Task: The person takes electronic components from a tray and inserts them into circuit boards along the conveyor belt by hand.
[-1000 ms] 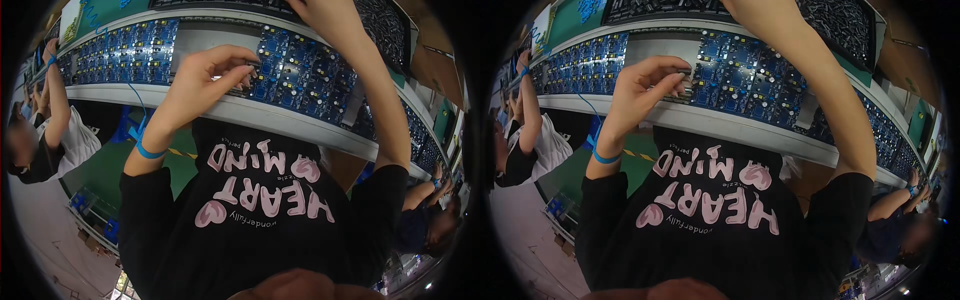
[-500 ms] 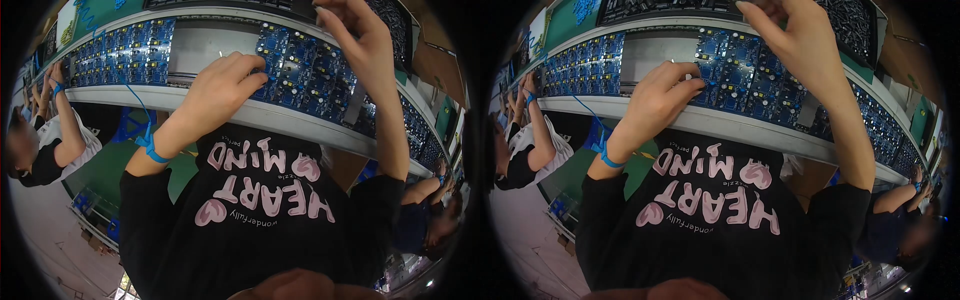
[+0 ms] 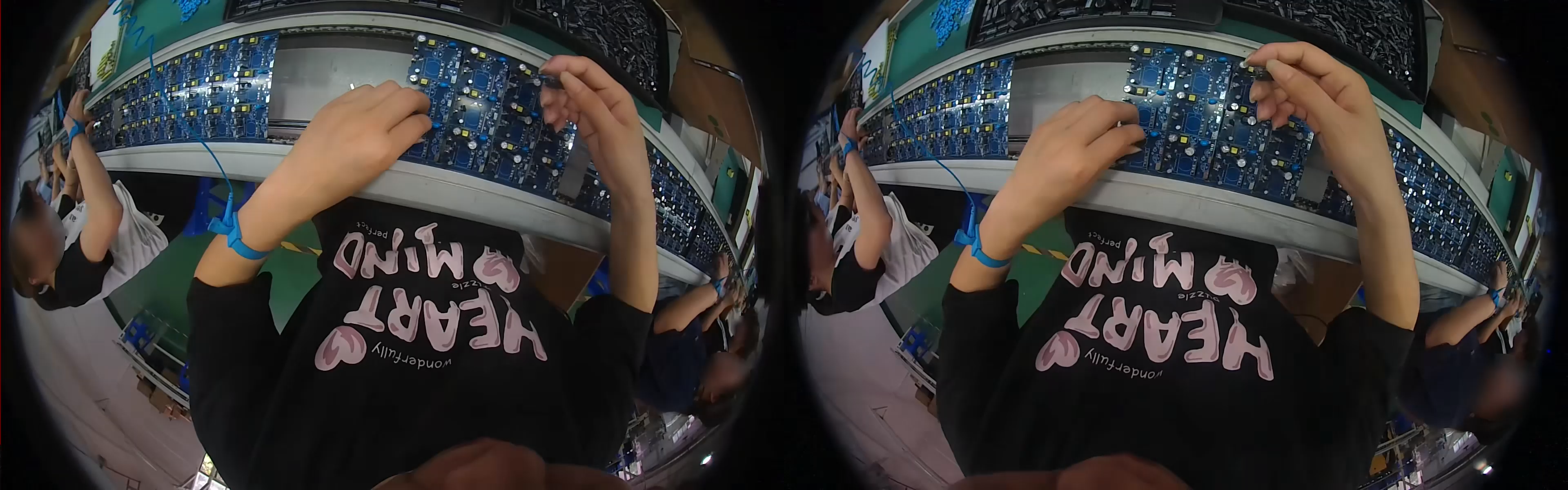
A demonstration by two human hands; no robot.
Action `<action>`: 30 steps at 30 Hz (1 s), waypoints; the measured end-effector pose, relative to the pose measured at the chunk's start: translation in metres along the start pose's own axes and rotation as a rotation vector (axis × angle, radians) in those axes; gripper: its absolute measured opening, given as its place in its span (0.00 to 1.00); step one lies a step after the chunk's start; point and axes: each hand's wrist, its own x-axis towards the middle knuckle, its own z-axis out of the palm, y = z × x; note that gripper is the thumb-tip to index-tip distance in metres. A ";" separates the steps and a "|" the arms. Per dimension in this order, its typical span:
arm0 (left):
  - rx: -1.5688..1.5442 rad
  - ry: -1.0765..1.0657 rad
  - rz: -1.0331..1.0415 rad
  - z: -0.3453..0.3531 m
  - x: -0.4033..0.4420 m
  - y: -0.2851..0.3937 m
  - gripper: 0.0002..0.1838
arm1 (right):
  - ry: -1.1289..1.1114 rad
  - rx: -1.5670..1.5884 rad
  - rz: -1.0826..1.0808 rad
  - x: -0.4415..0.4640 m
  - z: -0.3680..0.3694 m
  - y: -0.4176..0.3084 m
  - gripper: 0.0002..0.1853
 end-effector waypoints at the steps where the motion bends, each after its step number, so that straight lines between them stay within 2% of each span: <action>1: 0.004 -0.007 0.005 0.001 0.001 0.000 0.12 | -0.010 -0.012 -0.005 -0.001 -0.001 0.000 0.14; 6: 0.053 -0.083 -0.002 -0.005 0.009 0.004 0.10 | -0.014 -0.148 -0.001 -0.011 0.003 -0.006 0.14; 8: -0.021 -0.019 -0.017 -0.010 0.020 -0.006 0.09 | 0.018 -0.224 -0.079 -0.013 0.007 -0.004 0.14; 11: 0.126 0.205 0.015 -0.019 0.048 -0.044 0.08 | 0.037 -0.212 -0.114 -0.017 0.011 -0.003 0.13; 15: 0.055 0.213 -0.006 -0.024 0.048 -0.045 0.08 | 0.140 -0.133 -0.073 -0.020 0.019 -0.005 0.10; 17: 0.002 0.214 -0.019 -0.026 0.048 -0.045 0.08 | 0.119 -0.200 0.008 -0.024 0.017 -0.005 0.09; 21: -0.102 0.210 -0.045 -0.030 0.047 -0.046 0.08 | 0.171 -0.264 0.024 -0.024 0.030 -0.007 0.09; 23: -0.150 0.206 -0.062 -0.031 0.047 -0.045 0.08 | 0.068 -0.785 -0.267 -0.016 0.034 -0.012 0.09; 30: -0.308 0.198 -0.140 -0.035 0.042 -0.042 0.09 | -0.001 -1.063 -0.400 -0.007 0.041 0.001 0.09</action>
